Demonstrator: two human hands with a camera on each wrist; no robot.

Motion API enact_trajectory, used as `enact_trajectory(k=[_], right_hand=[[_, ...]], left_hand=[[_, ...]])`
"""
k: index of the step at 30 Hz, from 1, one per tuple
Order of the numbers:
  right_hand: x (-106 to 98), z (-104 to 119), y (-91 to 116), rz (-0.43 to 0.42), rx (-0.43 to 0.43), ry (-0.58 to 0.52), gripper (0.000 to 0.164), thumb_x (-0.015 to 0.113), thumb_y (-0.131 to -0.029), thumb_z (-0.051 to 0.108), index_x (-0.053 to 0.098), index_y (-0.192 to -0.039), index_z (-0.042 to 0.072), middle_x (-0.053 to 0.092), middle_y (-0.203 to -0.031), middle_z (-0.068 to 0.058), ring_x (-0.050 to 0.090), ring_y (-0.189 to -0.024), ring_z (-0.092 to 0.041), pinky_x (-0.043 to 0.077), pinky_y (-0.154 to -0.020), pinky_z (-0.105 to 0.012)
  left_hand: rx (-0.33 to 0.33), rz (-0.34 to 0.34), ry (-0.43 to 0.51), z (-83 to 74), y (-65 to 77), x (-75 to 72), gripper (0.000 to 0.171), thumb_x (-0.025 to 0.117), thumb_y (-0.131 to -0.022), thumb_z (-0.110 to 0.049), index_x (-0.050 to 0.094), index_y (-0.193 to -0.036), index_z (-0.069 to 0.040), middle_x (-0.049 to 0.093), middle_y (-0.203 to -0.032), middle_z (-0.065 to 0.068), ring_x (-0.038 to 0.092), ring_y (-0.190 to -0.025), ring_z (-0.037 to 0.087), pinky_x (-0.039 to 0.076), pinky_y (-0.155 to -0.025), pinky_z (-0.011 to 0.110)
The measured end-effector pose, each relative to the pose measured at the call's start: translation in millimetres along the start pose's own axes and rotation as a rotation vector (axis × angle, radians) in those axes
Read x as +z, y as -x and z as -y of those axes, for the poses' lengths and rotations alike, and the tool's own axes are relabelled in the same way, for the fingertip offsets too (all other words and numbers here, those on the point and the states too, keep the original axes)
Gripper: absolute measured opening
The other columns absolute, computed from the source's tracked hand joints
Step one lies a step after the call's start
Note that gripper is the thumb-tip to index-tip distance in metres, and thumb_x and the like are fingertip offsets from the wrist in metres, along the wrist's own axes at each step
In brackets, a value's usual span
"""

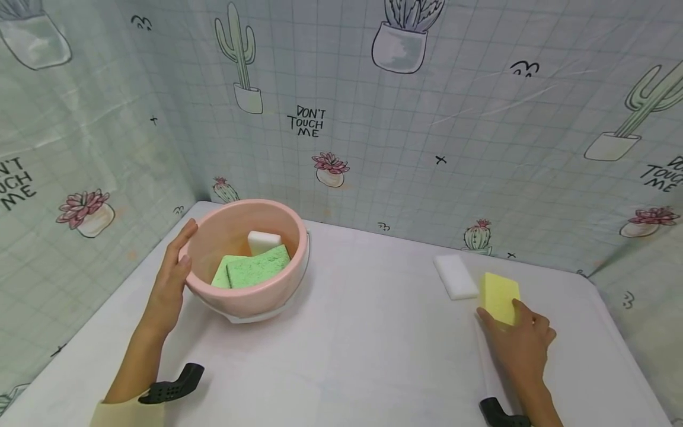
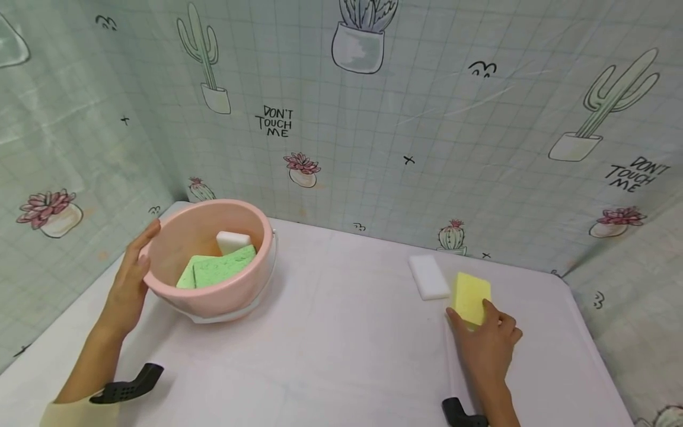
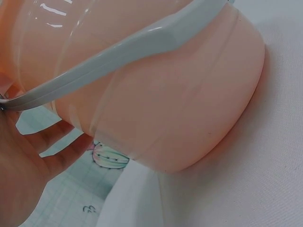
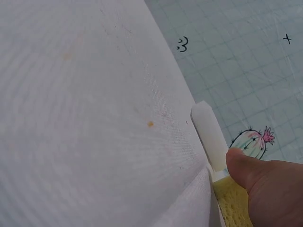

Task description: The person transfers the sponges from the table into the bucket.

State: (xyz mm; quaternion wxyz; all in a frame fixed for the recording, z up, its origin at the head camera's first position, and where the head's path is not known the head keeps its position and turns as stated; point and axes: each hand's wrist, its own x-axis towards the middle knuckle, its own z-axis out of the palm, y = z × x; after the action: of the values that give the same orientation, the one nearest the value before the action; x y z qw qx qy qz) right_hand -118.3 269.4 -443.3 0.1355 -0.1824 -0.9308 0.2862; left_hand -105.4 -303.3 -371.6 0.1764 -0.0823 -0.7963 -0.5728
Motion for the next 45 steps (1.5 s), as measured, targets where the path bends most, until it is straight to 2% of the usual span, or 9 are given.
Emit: enact_trajectory(k=[5,10,14,18,23,30,34,40,45], right_hand=[[0,1,1,0.020,0.047,-0.015,0.085,0.067,-0.083,0.050,0.038,-0.140,-0.006,0.030,-0.126,-0.039,0.030,-0.115,-0.053,0.036,-0.077,-0.062],[1,1,3,-0.039,0.009,-0.074,0.076,0.072,-0.082,0.035,0.043,-0.133,-0.012,0.038,-0.122,-0.041,0.035,-0.112,-0.054,0.033,-0.082,-0.058],[0,4,2,-0.092,-0.028,-0.145,0.072,0.074,-0.081,0.025,0.043,-0.132,-0.016,0.045,-0.122,-0.039,0.039,-0.113,-0.052,0.031,-0.087,-0.059],[-3,8,1,-0.112,-0.051,-0.167,0.070,0.073,-0.082,0.023,0.044,-0.134,-0.013,0.047,-0.123,-0.036,0.040,-0.112,-0.049,0.031,-0.086,-0.057],[-6,13,1,-0.095,-0.099,-0.152,0.069,0.073,-0.082,0.023,0.045,-0.137,-0.008,0.048,-0.122,-0.030,0.045,-0.102,-0.039,0.033,-0.077,-0.045],[-10,25,3,-0.069,-0.132,-0.162,0.067,0.074,-0.082,0.021,0.046,-0.137,-0.005,0.050,-0.122,-0.027,0.052,-0.099,-0.037,0.036,-0.078,-0.043],[-12,37,5,-0.068,-0.177,-0.184,0.066,0.076,-0.080,0.018,0.048,-0.137,-0.003,0.052,-0.124,-0.023,0.055,-0.098,-0.034,0.039,-0.078,-0.034],[-16,58,4,-0.078,-0.326,-0.223,0.061,0.079,-0.076,0.010,0.054,-0.131,-0.003,0.055,-0.125,-0.021,0.057,-0.096,-0.031,0.037,-0.074,-0.006],[-17,78,2,-0.068,-0.402,-0.248,0.060,0.079,-0.076,0.011,0.056,-0.130,0.000,0.056,-0.125,-0.017,0.058,-0.094,-0.028,0.035,-0.074,-0.004]], left_hand=[[-0.006,0.002,0.007,-0.7,-0.1,0.1,0.052,0.027,-0.100,-0.024,0.025,-0.152,-0.023,0.016,-0.158,-0.007,0.011,-0.143,0.013,0.004,-0.113,0.052],[0.000,0.006,0.017,-0.8,-1.6,0.7,0.052,0.027,-0.100,-0.024,0.025,-0.152,-0.022,0.016,-0.158,-0.006,0.011,-0.143,0.013,0.005,-0.113,0.050],[0.004,0.004,0.020,-1.3,-3.2,1.4,0.052,0.028,-0.100,-0.024,0.024,-0.152,-0.020,0.016,-0.158,-0.006,0.011,-0.143,0.013,0.003,-0.111,0.057],[-0.005,0.003,0.022,-0.8,-2.3,1.1,0.052,0.028,-0.100,-0.024,0.025,-0.152,-0.021,0.016,-0.158,-0.007,0.011,-0.143,0.013,0.003,-0.110,0.059],[-0.018,0.002,0.018,0.2,0.3,0.0,0.052,0.027,-0.100,-0.025,0.024,-0.152,-0.025,0.015,-0.158,-0.007,0.011,-0.143,0.013,0.004,-0.112,0.054],[-0.009,0.001,0.027,1.0,-0.9,0.3,0.052,0.028,-0.100,-0.025,0.024,-0.152,-0.021,0.016,-0.158,-0.007,0.011,-0.143,0.013,0.003,-0.111,0.058],[-0.004,0.003,0.032,0.6,-1.4,0.5,0.052,0.028,-0.100,-0.024,0.024,-0.152,-0.021,0.016,-0.158,-0.007,0.010,-0.143,0.013,0.002,-0.111,0.057],[-0.009,-0.003,0.027,-0.4,-0.4,0.2,0.052,0.027,-0.100,-0.024,0.024,-0.152,-0.020,0.016,-0.158,-0.007,0.010,-0.143,0.013,0.003,-0.111,0.056],[-0.007,-0.005,0.021,0.0,-0.4,0.0,0.052,0.028,-0.100,-0.024,0.025,-0.152,-0.021,0.016,-0.158,-0.007,0.010,-0.143,0.013,0.002,-0.110,0.058]])
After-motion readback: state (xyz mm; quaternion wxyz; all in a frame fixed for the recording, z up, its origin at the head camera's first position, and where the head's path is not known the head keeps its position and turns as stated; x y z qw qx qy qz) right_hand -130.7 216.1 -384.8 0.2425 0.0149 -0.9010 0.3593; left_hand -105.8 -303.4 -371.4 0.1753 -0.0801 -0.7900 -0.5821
